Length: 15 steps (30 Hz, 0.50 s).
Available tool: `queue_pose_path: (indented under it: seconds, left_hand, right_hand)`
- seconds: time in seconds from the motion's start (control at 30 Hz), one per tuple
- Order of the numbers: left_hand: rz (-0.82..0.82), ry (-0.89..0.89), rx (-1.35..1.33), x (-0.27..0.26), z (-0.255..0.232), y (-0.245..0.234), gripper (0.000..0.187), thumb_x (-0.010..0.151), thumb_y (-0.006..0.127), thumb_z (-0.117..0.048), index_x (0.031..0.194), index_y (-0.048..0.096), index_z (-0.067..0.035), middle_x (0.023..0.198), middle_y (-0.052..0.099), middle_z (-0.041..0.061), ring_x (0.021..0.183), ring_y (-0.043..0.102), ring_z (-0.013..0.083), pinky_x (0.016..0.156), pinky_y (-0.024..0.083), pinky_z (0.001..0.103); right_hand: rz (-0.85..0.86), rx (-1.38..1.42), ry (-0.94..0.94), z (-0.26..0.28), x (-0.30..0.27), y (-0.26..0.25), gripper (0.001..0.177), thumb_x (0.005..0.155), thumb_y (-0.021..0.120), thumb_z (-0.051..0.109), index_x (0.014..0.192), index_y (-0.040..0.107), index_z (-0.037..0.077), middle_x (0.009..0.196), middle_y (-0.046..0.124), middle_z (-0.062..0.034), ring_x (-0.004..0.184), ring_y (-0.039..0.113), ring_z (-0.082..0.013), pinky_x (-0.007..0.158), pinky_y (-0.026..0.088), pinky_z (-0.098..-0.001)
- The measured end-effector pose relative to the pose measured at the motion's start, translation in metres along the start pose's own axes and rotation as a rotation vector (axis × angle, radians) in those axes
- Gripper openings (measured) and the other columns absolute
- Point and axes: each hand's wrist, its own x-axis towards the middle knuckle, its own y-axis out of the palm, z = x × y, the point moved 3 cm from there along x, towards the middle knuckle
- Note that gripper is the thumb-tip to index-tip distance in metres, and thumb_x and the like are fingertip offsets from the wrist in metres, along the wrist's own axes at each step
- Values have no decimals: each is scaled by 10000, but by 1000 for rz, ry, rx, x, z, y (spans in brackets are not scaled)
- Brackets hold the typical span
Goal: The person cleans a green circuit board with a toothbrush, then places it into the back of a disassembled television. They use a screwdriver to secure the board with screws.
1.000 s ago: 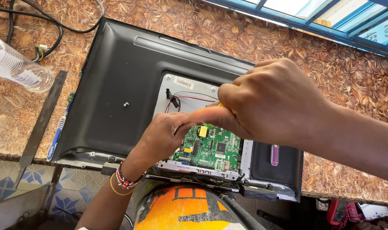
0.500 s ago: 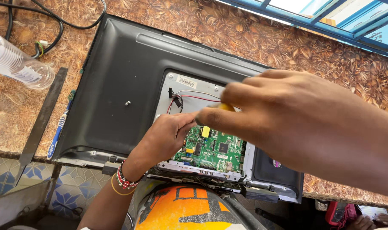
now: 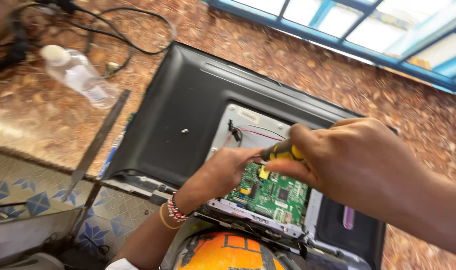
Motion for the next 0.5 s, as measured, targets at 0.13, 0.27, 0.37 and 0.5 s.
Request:
queue_pose_path:
  seconds: [0.13, 0.27, 0.37, 0.5]
  left_hand:
    - [-6, -41, -56, -3, 3, 3, 487, 1017, 440, -70, 1493, 522, -128, 1169, 779, 62, 971, 752, 253, 735, 576, 369]
    - [-13, -70, -75, -7, 3, 3, 452, 1020, 436, -85, 1448, 563, -157, 1163, 780, 91, 1067, 748, 248, 782, 577, 358]
    - [-53, 4, -65, -10, 12, 13, 447, 995, 465, -57, 1417, 596, -125, 1175, 774, 94, 1032, 740, 274, 860, 559, 353]
    - [-252, 40, 21, -23, -1, -11, 379, 1000, 518, -84, 1353, 619, 13, 1249, 716, 188, 1107, 696, 313, 962, 551, 382]
  right_hand:
    - [-168, -133, 164, -11, 0, 15, 674, 945, 571, 814, 672, 504, 202, 381, 453, 21, 373, 562, -189, 408, 447, -387]
    - [-160, 268, 46, 2, 1, 20, 564, 915, 551, 605, 1217, 515, 129, 675, 749, 59, 409, 656, -176, 374, 540, -377]
    - [-228, 461, 10, 11, -13, 17, 387, 902, 705, 450, 1163, 573, 196, 621, 703, 57, 411, 631, -139, 396, 461, -335]
    - [-393, 483, 364, 10, -63, 16, 387, 862, 731, 311, 1218, 678, 168, 797, 780, 24, 450, 630, -117, 433, 476, -296]
